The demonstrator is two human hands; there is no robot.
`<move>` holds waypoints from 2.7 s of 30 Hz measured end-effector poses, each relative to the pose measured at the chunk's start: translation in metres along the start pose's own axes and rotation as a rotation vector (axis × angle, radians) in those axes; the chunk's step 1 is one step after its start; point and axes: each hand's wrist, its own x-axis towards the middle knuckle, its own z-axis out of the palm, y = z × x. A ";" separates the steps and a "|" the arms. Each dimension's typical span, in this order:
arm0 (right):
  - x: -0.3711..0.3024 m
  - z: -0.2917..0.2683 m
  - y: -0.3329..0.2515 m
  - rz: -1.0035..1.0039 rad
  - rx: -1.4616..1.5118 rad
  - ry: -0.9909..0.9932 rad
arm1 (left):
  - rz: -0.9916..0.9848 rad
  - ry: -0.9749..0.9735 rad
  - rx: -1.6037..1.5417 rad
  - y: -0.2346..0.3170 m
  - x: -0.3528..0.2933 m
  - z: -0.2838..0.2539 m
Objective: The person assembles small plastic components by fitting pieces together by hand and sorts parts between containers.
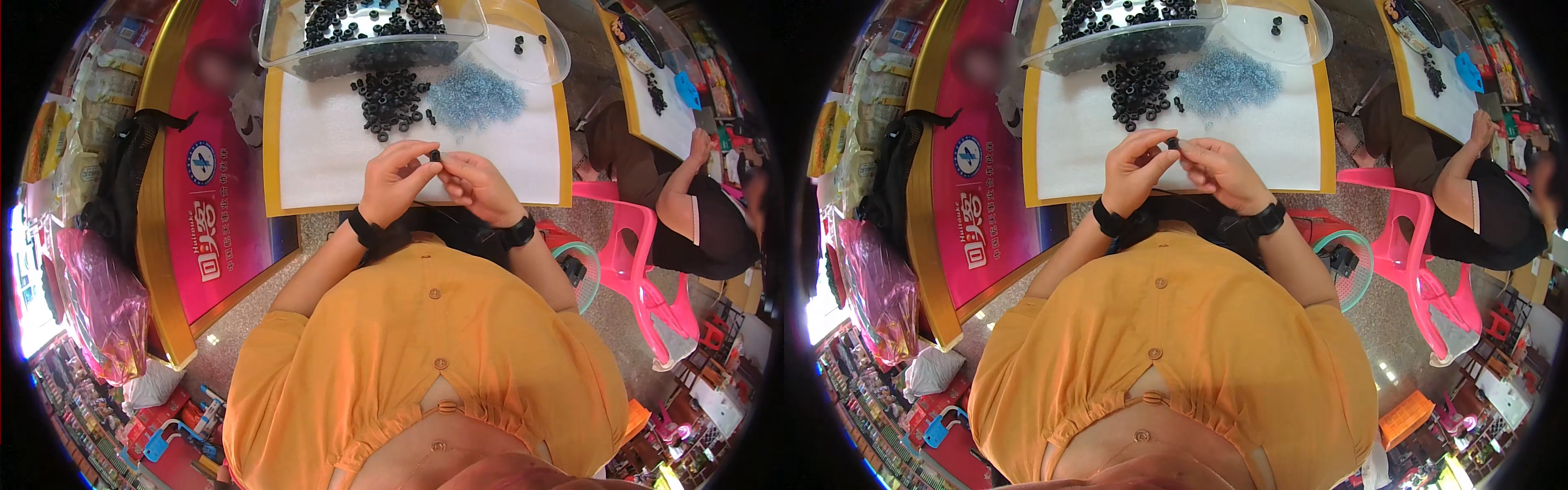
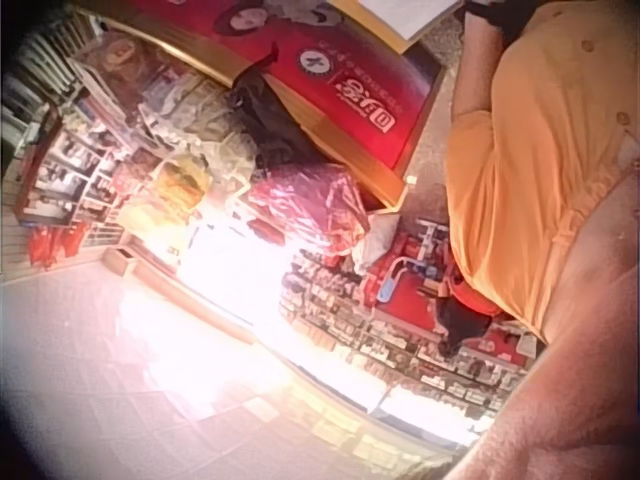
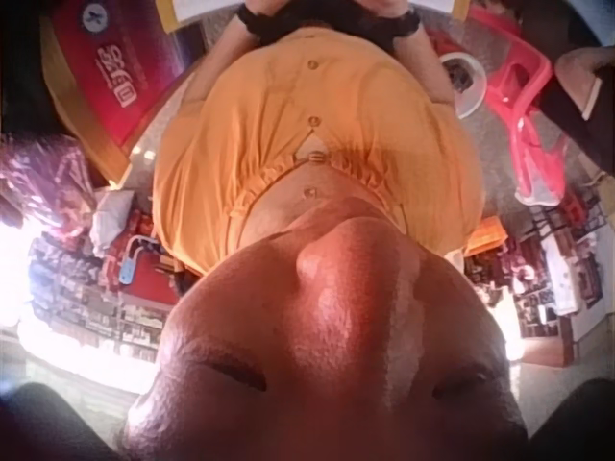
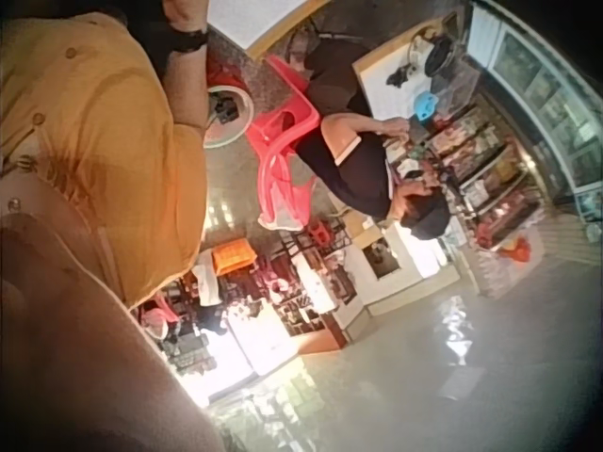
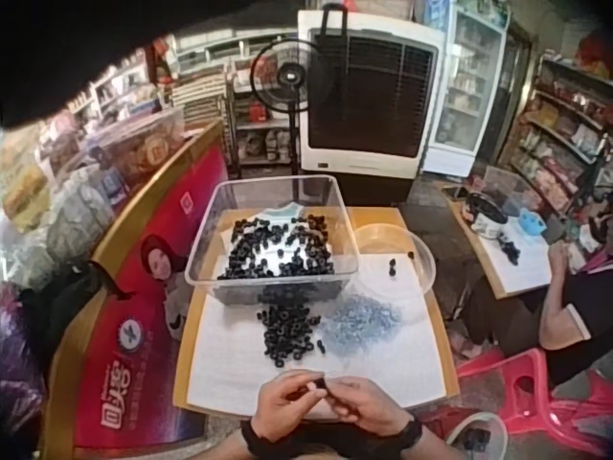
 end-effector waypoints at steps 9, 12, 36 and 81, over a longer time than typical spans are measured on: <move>0.008 -0.049 -0.039 -0.675 -1.686 0.442 | -0.157 0.004 -0.026 -0.007 0.000 -0.002; 0.011 -0.048 -0.052 -0.658 -1.811 0.384 | -0.142 -0.013 -0.019 -0.002 0.003 0.000; 0.013 -0.047 -0.043 -0.722 -1.839 0.316 | -0.109 0.002 0.222 0.034 0.014 0.007; -0.018 0.022 -0.035 -0.917 -1.261 0.041 | -0.384 -0.102 -0.073 0.033 0.000 -0.003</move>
